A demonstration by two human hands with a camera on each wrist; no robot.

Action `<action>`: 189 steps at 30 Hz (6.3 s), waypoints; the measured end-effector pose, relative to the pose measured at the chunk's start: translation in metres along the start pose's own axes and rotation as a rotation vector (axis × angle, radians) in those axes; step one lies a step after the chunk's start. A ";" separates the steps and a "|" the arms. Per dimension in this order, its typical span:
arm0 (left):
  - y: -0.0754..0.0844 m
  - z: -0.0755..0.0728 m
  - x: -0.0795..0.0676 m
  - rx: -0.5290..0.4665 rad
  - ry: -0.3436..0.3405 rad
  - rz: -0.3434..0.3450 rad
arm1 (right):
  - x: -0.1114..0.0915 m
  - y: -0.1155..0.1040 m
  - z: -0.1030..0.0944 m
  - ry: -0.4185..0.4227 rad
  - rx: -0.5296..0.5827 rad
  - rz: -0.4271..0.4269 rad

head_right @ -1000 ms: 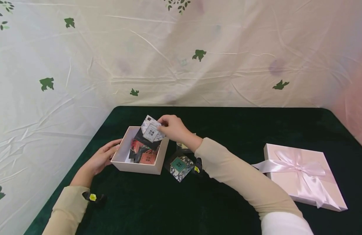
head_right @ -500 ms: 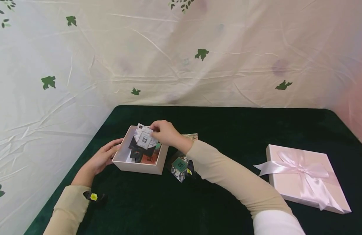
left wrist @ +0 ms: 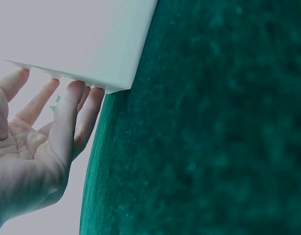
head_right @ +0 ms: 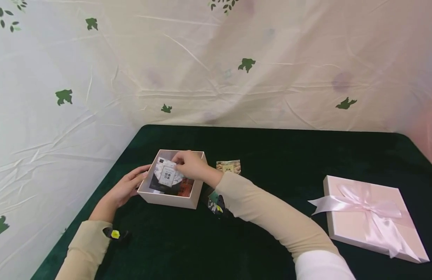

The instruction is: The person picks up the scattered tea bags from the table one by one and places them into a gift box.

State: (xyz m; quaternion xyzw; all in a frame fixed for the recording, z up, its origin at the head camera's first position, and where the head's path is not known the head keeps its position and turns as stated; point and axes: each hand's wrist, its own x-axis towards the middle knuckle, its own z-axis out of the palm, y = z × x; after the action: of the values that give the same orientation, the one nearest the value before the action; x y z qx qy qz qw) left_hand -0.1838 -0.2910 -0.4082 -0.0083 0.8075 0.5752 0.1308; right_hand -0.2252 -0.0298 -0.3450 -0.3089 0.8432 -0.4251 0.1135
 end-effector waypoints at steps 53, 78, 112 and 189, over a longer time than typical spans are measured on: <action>-0.002 -0.001 0.001 -0.033 0.000 -0.008 | -0.040 0.015 -0.014 0.066 -0.013 -0.019; 0.000 0.000 -0.001 -0.040 0.005 -0.025 | -0.089 0.055 -0.026 0.068 -0.114 0.110; 0.000 0.000 0.001 -0.052 -0.009 -0.017 | -0.103 0.075 -0.007 0.041 -0.224 0.326; 0.001 0.001 -0.002 -0.043 -0.002 -0.009 | -0.071 0.045 -0.068 0.236 0.570 0.286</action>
State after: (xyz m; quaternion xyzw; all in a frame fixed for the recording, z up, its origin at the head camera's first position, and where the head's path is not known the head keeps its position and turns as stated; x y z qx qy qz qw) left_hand -0.1817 -0.2900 -0.4072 -0.0144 0.7947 0.5919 0.1340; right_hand -0.2190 0.0779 -0.3438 -0.0921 0.7324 -0.6564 0.1555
